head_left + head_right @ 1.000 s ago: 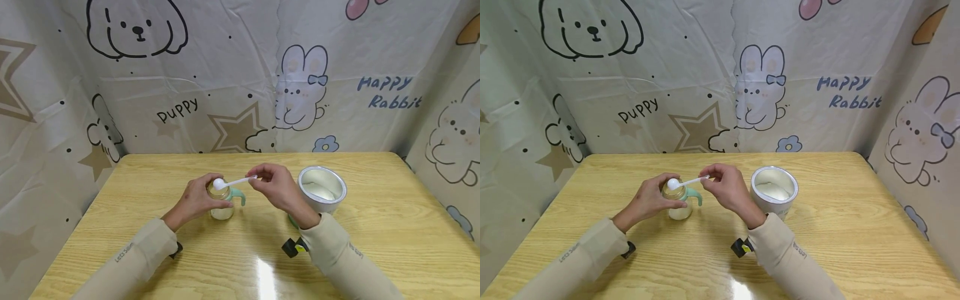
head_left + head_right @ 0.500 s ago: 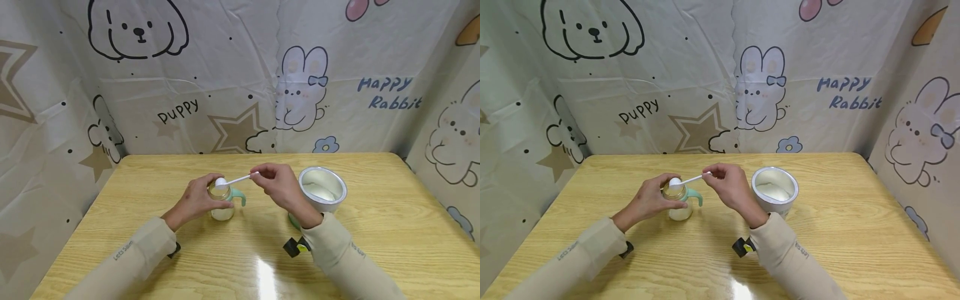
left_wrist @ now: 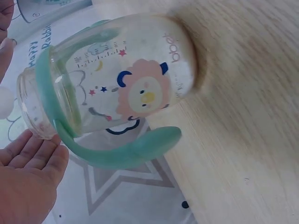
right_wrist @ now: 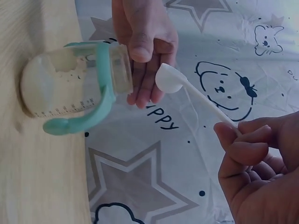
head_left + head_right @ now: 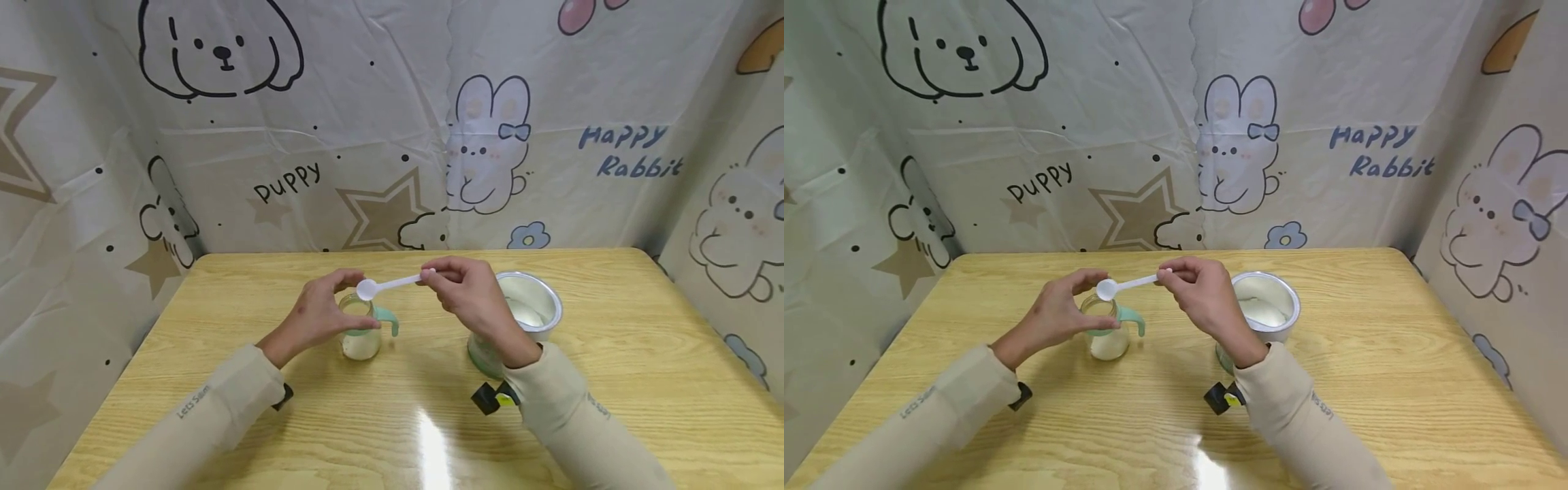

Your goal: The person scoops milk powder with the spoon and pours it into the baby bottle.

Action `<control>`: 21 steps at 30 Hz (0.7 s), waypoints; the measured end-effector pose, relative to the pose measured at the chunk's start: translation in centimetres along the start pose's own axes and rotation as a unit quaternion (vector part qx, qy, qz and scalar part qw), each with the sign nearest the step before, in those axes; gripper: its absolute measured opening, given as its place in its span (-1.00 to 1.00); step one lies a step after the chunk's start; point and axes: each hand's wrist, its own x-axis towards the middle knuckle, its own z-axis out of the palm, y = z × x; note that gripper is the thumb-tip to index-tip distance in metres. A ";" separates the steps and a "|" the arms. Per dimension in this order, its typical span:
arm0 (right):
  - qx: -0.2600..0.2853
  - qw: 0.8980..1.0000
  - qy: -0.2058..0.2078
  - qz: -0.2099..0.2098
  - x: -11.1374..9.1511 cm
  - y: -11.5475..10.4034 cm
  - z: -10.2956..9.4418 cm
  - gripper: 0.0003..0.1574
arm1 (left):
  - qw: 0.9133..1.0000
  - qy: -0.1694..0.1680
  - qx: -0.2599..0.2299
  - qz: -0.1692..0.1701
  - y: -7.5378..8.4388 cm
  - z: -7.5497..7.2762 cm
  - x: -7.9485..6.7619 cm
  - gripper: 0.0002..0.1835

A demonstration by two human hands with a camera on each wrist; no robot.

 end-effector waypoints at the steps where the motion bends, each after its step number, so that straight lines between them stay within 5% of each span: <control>1: 0.004 1.000 0.003 0.002 0.0 -0.1 -0.2 -0.72 | 1.000 0.000 -0.003 0.001 0.1 0.0 0.1 -0.13; 12: 0.019 0.999 0.027 0.025 -0.4 -0.9 -2.2 -0.67 | 1.000 0.001 -0.019 -0.003 1.7 0.2 1.0 -0.12; 21: -0.020 0.999 0.037 0.028 -0.9 -0.8 -3.8 -0.62 | 0.999 -0.012 -0.037 -0.002 2.6 0.5 1.4 -0.10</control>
